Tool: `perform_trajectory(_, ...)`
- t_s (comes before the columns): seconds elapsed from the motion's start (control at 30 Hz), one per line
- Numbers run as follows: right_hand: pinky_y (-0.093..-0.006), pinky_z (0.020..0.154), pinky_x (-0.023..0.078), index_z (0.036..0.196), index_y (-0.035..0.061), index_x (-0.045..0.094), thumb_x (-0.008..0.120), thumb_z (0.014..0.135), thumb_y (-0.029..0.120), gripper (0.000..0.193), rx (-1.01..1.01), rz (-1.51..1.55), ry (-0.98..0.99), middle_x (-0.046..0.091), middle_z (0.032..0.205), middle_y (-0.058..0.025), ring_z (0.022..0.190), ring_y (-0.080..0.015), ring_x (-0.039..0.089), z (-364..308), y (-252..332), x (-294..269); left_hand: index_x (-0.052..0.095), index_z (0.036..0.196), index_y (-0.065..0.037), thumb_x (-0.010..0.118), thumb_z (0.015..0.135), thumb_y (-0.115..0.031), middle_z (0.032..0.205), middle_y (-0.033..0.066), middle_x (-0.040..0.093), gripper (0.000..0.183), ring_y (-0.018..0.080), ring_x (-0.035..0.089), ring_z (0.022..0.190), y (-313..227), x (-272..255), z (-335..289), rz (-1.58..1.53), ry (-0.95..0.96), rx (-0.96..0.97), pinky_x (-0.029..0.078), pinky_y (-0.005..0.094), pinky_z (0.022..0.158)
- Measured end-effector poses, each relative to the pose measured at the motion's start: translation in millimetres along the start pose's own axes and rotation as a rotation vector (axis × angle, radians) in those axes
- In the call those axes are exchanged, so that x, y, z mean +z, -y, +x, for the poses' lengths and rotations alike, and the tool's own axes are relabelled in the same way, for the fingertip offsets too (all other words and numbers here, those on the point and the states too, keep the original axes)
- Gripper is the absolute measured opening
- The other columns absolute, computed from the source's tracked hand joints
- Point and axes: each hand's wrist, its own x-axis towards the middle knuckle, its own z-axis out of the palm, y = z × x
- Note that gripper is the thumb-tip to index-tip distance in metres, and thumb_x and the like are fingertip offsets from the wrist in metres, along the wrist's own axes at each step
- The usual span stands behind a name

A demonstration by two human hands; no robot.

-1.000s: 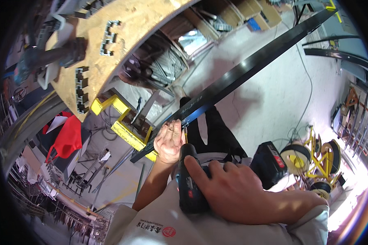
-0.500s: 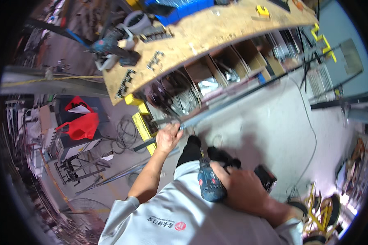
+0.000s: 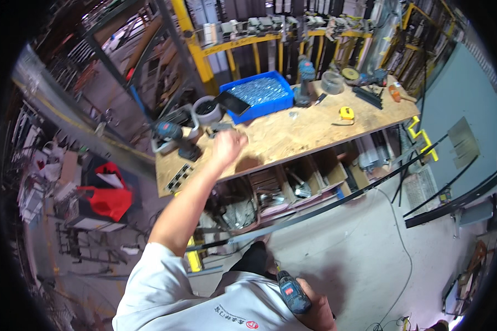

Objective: The person uses a power drill to drive screws into a long black metal bar while it is resting on a yellow stand.

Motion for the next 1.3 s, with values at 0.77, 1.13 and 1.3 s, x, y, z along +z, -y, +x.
perform_trajectory(0.77, -0.0535, 0.085, 0.052, 0.151, 0.0072, 0.046, 0.073, 0.083, 0.017, 0.074, 0.439, 0.031, -0.37, 0.071, 0.102, -0.0277, 0.096, -0.0473, 0.068, 55.8, 35.8, -10.9, 0.064, 0.075, 0.003, 0.084, 0.055, 0.005, 0.088, 0.026, 0.068, 0.028, 0.0455, 0.068, 0.09, 148.9, 159.5, 332.2, 0.441, 0.333, 0.438, 0.056, 0.0499, 0.078)
perform_trajectory(1.13, -0.053, 0.085, 0.053, 0.152, 0.0073, 0.045, 0.07, 0.084, 0.013, 0.073, 0.386, -0.02, -0.351, 0.072, 0.103, -0.027, 0.094, -0.0472, 0.068, 61.2, 33.8, 1.1, 0.058, 0.076, 0.002, 0.066, 0.073, 0.004, 0.084, 0.0266, 0.062, 0.009, 0.0478, 0.061, 0.087, 156.0, 175.9, 333.2, 0.487, 0.256, 0.608, 0.048, 0.0547, 0.075)
perform_trajectory(1.3, -0.0531, 0.083, 0.053, 0.153, 0.0093, 0.045, 0.07, 0.084, 0.013, 0.073, 0.418, -0.022, -0.353, 0.073, 0.101, -0.0262, 0.092, -0.0471, 0.068, 57.9, 40.5, 1.4, 0.06, 0.074, 0.001, 0.061, 0.075, 0.005, 0.085, 0.0265, 0.063, 0.004, 0.0478, 0.061, 0.087, 156.6, 188.0, 334.3, 0.481, 0.206, 0.673, 0.049, 0.0545, 0.076)
